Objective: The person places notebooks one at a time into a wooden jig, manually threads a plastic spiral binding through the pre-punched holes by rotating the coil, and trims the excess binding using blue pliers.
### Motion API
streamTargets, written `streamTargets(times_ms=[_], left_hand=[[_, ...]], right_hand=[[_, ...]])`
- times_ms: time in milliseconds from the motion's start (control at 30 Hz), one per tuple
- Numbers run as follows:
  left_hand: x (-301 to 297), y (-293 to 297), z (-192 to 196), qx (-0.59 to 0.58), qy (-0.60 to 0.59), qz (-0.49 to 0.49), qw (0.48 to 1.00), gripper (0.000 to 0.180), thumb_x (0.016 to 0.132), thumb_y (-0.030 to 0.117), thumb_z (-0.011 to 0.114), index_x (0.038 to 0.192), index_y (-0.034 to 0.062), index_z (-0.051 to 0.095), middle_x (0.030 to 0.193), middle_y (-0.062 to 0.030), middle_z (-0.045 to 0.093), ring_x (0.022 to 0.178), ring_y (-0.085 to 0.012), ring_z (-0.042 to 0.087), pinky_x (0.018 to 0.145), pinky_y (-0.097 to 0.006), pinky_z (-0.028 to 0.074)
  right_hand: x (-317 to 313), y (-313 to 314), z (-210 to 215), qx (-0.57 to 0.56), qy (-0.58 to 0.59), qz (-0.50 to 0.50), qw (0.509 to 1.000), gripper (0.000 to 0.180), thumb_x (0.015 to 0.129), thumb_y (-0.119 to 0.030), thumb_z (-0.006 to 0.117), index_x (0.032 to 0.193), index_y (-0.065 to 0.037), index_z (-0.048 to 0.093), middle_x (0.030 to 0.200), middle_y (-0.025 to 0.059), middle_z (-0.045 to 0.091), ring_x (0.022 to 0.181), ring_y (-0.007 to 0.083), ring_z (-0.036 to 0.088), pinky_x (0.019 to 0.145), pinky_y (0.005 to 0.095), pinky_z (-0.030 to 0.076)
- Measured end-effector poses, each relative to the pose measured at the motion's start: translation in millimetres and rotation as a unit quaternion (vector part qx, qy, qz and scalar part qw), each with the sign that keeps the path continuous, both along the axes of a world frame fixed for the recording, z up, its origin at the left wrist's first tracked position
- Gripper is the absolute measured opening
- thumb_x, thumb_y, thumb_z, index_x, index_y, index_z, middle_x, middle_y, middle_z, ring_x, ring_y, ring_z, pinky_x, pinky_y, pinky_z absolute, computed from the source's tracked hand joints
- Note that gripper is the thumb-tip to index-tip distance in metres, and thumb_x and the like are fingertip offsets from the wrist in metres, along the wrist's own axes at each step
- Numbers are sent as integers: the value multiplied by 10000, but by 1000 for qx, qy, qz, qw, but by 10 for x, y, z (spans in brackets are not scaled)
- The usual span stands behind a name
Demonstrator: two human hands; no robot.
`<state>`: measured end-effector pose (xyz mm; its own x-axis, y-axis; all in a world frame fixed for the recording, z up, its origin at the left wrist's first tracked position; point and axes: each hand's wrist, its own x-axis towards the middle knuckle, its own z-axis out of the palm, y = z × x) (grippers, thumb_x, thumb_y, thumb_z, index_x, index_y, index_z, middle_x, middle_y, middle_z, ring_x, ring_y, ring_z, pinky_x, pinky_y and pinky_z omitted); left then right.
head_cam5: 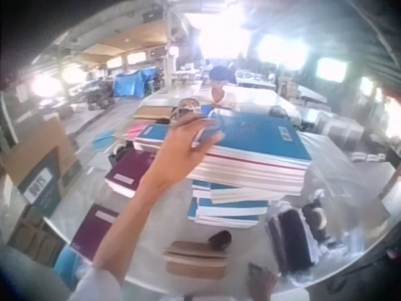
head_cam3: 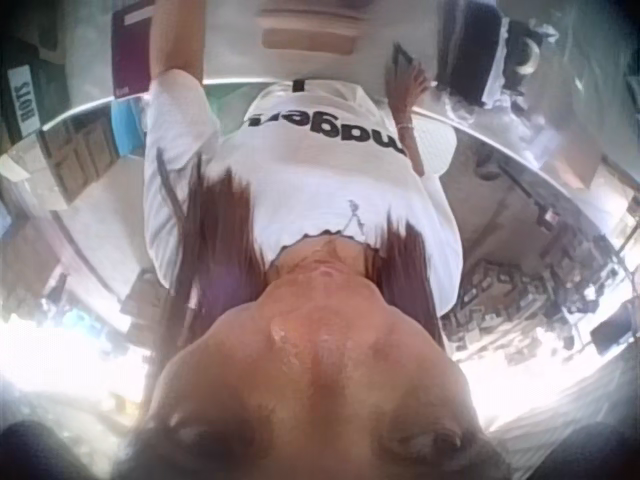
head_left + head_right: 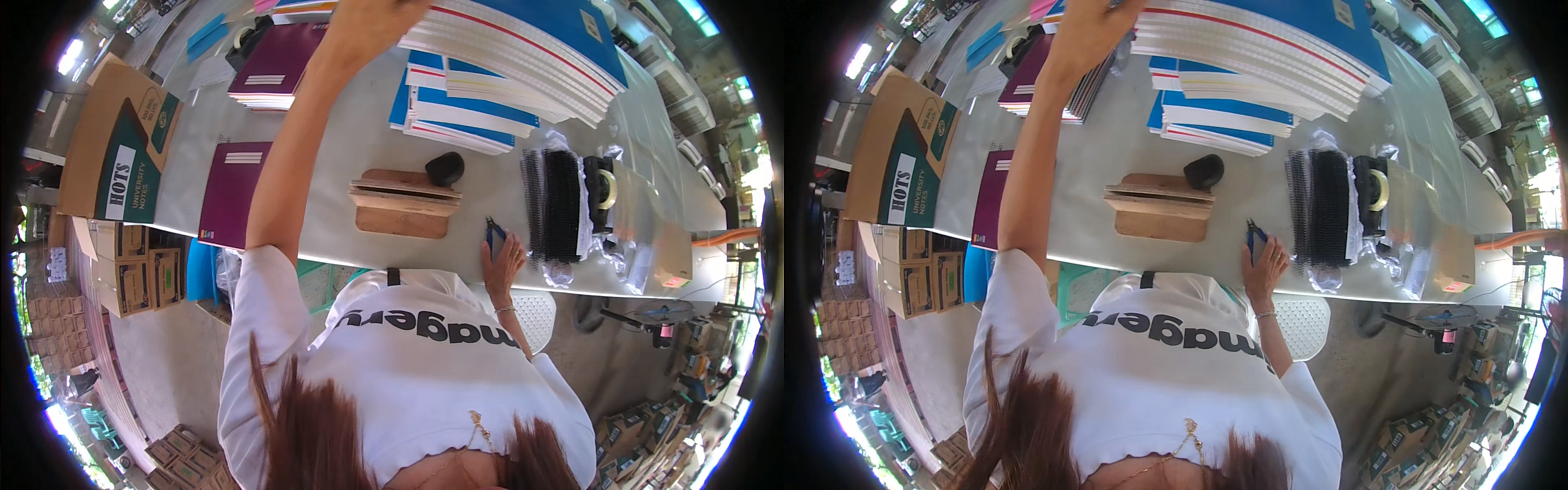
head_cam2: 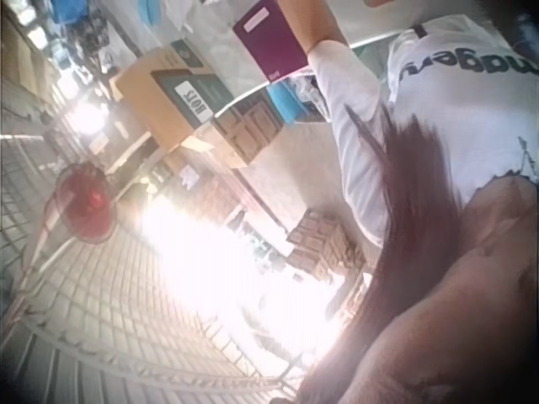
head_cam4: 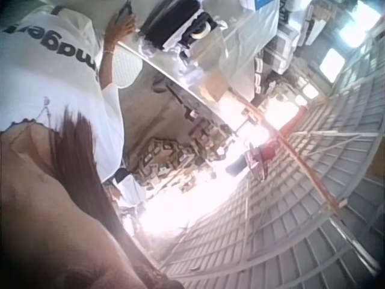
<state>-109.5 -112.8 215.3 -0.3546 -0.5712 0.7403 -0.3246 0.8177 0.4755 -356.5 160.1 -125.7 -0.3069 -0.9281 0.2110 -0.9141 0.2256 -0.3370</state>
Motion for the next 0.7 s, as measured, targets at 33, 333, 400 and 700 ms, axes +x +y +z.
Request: streamTargets(times_ms=[33,333,400,700], left_hand=[[-124,-60,36,-54,-41,-7,998,499,881,412,608,1161,-1,589,1156,-187,586,1126,-361,531,966,-409,425],[-902,-14,-131,-175,-176,-8,969,514,824,375,657,1147,-17,577,1095,-199,581,1074,-354,546,939,-428,437],[-910,-19,-186,-304,-122,26,945,418,856,346,633,1091,4,581,1014,-189,624,988,-332,604,844,-420,492],[-1004,90,-155,-267,-152,111,945,279,917,332,592,1140,167,625,981,-66,685,882,-221,673,694,-303,564]], right_hand=[[-12,-6,14,4,0,10,1000,617,866,-388,610,1333,-42,401,1289,155,443,1209,336,392,1031,509,261],[-140,-137,-29,-14,-9,24,1000,612,868,-397,610,1328,-47,408,1282,155,447,1236,331,383,1084,496,229],[-157,-182,-23,-37,-7,32,999,605,871,-400,608,1323,-48,413,1279,152,447,1241,323,382,1086,497,226],[-231,-731,651,-177,-171,-5,969,463,912,-321,597,1266,-45,487,1193,143,512,1169,292,456,1051,434,287]])
